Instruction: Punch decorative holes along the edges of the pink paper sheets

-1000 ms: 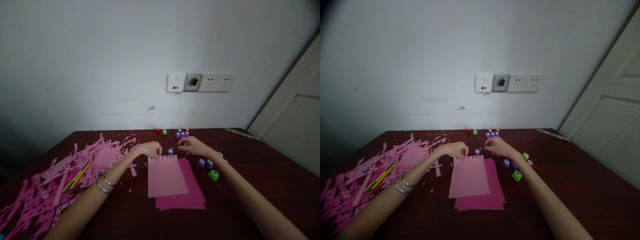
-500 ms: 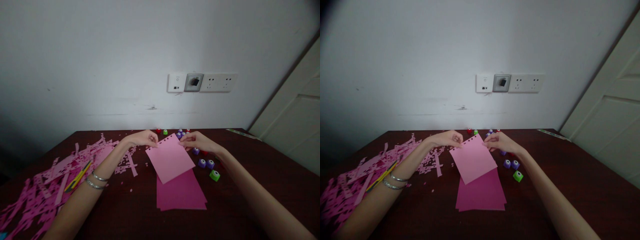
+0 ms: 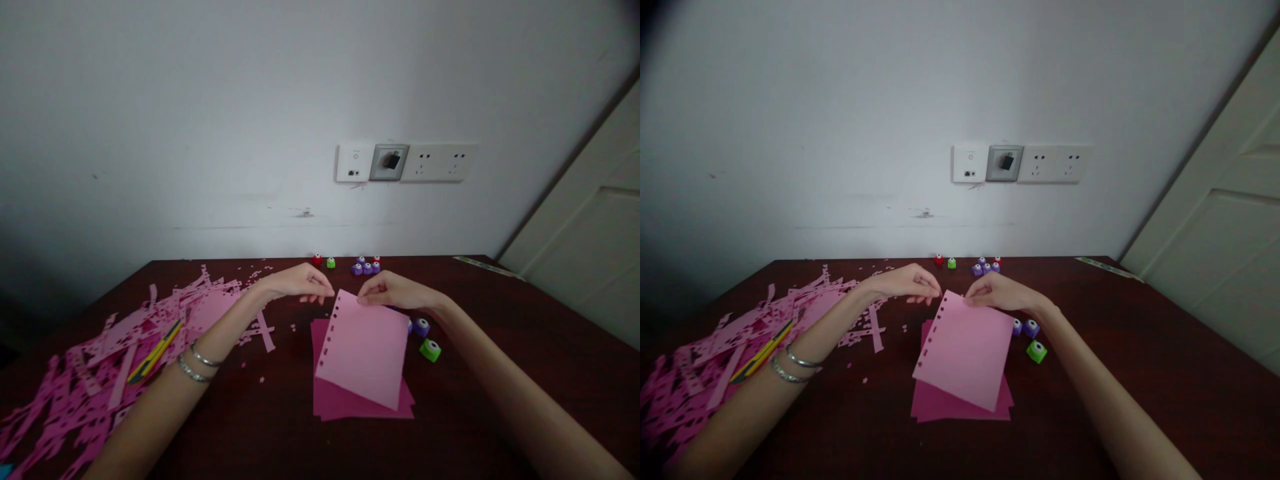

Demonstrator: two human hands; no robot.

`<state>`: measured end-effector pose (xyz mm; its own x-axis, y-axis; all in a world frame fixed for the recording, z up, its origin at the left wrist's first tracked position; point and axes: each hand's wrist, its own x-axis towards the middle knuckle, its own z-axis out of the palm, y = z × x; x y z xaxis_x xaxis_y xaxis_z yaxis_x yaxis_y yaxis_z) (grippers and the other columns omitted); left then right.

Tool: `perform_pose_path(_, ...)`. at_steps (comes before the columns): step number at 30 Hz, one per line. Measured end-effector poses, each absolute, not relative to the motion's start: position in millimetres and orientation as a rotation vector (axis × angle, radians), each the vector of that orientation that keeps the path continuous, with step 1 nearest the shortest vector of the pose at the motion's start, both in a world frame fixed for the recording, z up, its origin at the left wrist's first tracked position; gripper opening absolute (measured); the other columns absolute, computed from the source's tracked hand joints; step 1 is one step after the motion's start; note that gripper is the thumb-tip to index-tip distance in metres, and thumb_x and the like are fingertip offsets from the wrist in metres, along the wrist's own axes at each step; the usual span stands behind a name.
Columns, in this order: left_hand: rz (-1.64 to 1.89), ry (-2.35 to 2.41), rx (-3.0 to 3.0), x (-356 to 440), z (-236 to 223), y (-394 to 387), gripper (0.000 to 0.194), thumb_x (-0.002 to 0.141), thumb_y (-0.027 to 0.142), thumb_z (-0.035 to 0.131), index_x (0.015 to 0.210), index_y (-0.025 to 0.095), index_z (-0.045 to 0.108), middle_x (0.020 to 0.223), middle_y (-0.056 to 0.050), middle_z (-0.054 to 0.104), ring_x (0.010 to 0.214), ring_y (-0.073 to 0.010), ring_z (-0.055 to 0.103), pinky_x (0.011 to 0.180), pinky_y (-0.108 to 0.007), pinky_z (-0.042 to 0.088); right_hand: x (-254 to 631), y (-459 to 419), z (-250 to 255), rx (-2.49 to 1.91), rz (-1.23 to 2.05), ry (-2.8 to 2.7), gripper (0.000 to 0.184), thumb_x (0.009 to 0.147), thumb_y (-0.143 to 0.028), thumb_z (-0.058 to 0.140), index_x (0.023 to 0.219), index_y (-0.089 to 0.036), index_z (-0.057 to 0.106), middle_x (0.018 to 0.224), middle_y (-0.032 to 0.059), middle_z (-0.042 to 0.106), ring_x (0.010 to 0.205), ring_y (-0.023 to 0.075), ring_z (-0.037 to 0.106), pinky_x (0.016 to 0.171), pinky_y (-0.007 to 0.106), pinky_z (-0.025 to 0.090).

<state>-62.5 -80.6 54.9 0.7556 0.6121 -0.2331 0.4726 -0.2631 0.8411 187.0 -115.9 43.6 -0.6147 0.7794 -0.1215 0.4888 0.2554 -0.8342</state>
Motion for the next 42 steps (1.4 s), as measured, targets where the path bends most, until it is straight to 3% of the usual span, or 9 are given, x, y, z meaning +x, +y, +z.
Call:
perform_pose_path(9, -0.052, 0.858, 1.879, -47, 22, -79, 0.023, 0.067, 0.038, 0.063, 0.069, 0.015, 0.063, 0.058, 0.001, 0.053, 0.048, -0.0057, 0.037, 0.043, -0.021, 0.023, 179, -106, 15, -1.142, 1.218, -2.402, 0.021, 0.075, -0.025, 0.052, 0.076, -0.012, 0.068, 0.066, 0.001, 0.061, 0.056, 0.0092, 0.047, 0.053, 0.021, 0.035)
perform_pose_path(16, -0.026, 0.953, 1.874, -42, 9, -77, 0.019, 0.067, 0.033, 0.06, 0.073, 0.015, 0.064, 0.057, 0.001, 0.052, 0.048, -0.0055, 0.038, 0.042, -0.019, 0.022, 173, -103, 8, -1.165, 1.077, -2.499, 0.023, 0.074, -0.024, 0.051, 0.079, -0.012, 0.07, 0.072, 0.0034, 0.066, 0.062, 0.0117, 0.053, 0.055, 0.021, 0.038)
perform_pose_path(30, 0.111, 1.064, 2.021, -35, -11, -75, 0.021, 0.065, 0.032, 0.058, 0.068, 0.013, 0.065, 0.049, 0.003, 0.047, 0.045, -0.0069, 0.04, 0.039, -0.019, 0.027, 183, -100, 6, -1.518, 0.874, -2.42, 0.018, 0.063, -0.018, 0.055, 0.072, -0.013, 0.07, 0.068, 0.0051, 0.068, 0.061, 0.0152, 0.06, 0.049, 0.021, 0.04)
perform_pose_path(42, 0.128, 1.09, 1.987, -36, -14, -73, 0.022, 0.068, 0.033, 0.055, 0.068, 0.013, 0.065, 0.053, 0.002, 0.05, 0.045, -0.006, 0.04, 0.04, -0.018, 0.027, 186, -95, 0, -1.516, 0.801, -2.437, 0.02, 0.063, -0.013, 0.051, 0.07, -0.015, 0.07, 0.064, 0.0042, 0.066, 0.058, 0.014, 0.057, 0.049, 0.022, 0.039)
